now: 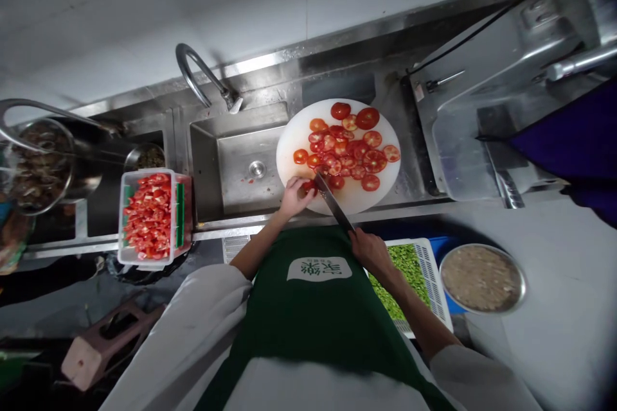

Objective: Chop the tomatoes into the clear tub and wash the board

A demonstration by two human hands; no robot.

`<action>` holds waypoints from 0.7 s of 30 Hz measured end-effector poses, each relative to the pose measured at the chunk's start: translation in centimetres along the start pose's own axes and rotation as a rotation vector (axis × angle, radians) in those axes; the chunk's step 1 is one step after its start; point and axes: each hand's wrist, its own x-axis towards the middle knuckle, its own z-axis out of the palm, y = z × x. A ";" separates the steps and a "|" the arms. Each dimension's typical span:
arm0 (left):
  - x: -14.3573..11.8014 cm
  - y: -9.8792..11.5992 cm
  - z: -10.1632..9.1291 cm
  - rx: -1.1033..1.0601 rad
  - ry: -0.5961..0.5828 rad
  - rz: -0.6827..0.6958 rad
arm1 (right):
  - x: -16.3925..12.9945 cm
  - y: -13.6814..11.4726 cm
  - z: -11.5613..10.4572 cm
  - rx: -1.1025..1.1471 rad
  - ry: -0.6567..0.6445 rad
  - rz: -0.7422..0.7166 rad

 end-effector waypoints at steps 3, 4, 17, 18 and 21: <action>-0.4 0.1 0.2 0.063 -0.044 0.053 | 0.0 -0.1 -0.5 -0.006 -0.004 0.015; -0.5 0.0 0.1 0.072 -0.061 0.065 | 0.0 -0.2 -0.7 -0.009 -0.005 0.016; -0.4 -0.3 -0.2 0.082 -0.129 0.147 | 1.6 -2.8 -3.3 -0.032 -0.012 -0.113; -0.3 -0.4 -0.2 0.085 -0.123 0.158 | 2.2 -3.3 -3.5 -0.033 -0.001 -0.128; -0.4 -0.4 -0.2 0.103 -0.113 0.166 | 3.2 -3.8 -3.5 -0.032 0.002 -0.151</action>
